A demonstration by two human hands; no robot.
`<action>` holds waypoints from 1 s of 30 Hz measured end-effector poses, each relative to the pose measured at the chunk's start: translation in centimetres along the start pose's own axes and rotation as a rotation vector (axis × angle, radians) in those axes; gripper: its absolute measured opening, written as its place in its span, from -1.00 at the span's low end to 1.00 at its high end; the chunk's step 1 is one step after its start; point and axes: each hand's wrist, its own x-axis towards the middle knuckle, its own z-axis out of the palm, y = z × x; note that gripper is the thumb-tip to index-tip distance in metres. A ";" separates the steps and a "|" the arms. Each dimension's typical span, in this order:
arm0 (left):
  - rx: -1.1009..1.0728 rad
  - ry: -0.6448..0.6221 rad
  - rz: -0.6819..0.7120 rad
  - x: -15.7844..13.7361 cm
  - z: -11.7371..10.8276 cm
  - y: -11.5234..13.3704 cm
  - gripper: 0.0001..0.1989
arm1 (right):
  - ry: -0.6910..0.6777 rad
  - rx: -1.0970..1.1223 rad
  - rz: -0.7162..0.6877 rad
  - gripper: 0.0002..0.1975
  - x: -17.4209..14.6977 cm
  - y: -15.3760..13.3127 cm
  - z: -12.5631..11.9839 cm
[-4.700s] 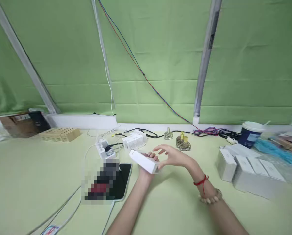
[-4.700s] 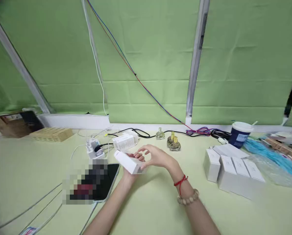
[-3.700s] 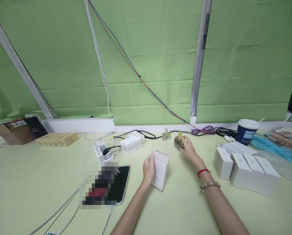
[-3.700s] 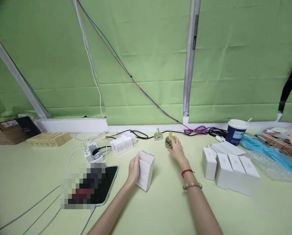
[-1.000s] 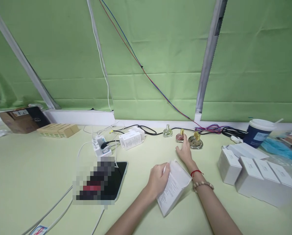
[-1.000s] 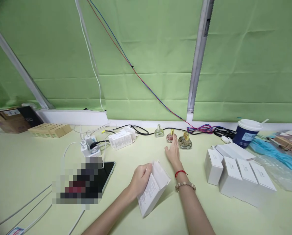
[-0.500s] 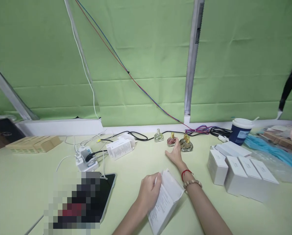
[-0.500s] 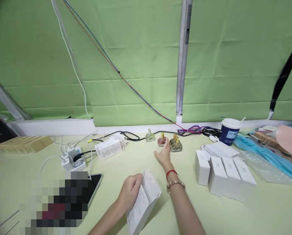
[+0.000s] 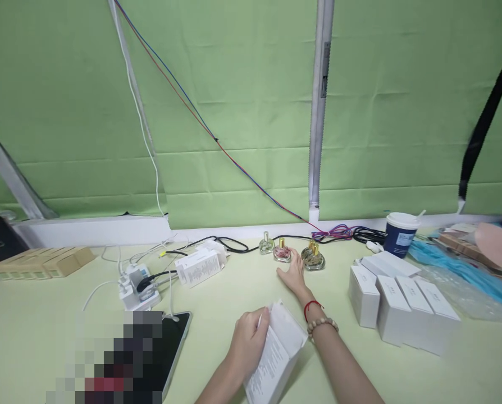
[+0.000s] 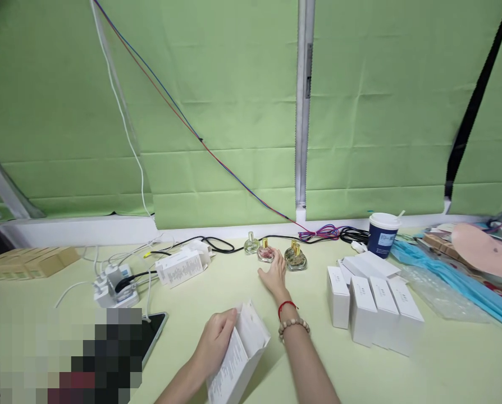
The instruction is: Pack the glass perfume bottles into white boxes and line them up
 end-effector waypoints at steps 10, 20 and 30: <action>-0.077 0.012 0.004 0.3 0.5 -0.2 -0.54 | -0.255 -0.036 0.012 -0.37 -0.3 -0.4 -0.6; -0.278 0.095 -0.078 1.4 0.5 -1.4 -0.49 | -0.488 -0.409 0.003 -0.36 -2.1 -2.1 -0.9; -0.432 0.653 -0.045 2.8 -2.2 -3.3 -0.57 | -0.309 -0.361 -0.074 -0.49 -6.0 -3.3 -2.6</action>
